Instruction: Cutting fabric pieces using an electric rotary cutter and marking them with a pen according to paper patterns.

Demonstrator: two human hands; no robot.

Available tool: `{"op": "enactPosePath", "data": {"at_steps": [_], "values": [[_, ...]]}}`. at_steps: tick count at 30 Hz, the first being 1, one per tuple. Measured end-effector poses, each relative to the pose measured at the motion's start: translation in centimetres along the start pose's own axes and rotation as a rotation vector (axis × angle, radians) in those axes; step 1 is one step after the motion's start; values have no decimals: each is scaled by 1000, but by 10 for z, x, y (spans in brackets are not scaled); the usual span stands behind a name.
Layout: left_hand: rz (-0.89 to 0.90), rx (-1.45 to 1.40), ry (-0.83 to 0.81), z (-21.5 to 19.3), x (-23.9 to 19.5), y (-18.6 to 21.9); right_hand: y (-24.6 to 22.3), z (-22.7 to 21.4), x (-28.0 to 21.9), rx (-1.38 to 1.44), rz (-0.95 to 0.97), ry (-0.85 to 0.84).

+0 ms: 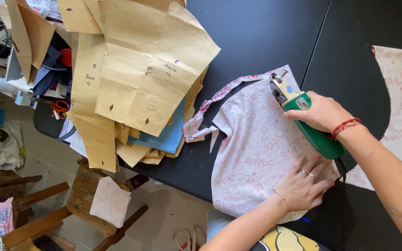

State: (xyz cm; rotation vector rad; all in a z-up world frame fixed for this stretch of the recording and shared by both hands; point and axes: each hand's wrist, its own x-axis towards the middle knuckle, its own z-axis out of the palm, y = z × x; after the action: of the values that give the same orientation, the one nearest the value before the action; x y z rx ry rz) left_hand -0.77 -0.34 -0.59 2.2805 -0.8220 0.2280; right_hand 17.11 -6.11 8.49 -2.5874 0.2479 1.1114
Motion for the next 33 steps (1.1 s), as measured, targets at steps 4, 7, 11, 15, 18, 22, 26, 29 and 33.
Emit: {"op": "enactPosePath", "data": {"at_steps": [4, 7, 11, 15, 18, 22, 26, 29, 33], "values": [[14, 26, -24, 4, -2, -2, -7, 0, 15, -44, -33, 38], [1, -1, -17, 5, -3, -2, -17, -6, 16, -6, -10, 11], [-12, -23, 24, -3, 5, -2, -25, -9, 20, -3, -24, 24], [-103, 33, 39, 3, 14, -6, -29, -9, 30, -12, -34, 38], [-66, 92, 98, 13, 16, -14, -38, -16, 29, 15, -51, 22], [-106, 145, 55, 6, 22, -16, -39, -28, 15, -14, -60, -20], [-181, 63, 255, -43, 22, -37, -3, -28, 3, -23, -59, -87], [-298, 45, 374, -82, 19, -72, 43, -17, -30, 83, -42, -74], [-540, 132, 531, -119, 34, -123, 140, 40, -71, 813, -51, 42]]}}
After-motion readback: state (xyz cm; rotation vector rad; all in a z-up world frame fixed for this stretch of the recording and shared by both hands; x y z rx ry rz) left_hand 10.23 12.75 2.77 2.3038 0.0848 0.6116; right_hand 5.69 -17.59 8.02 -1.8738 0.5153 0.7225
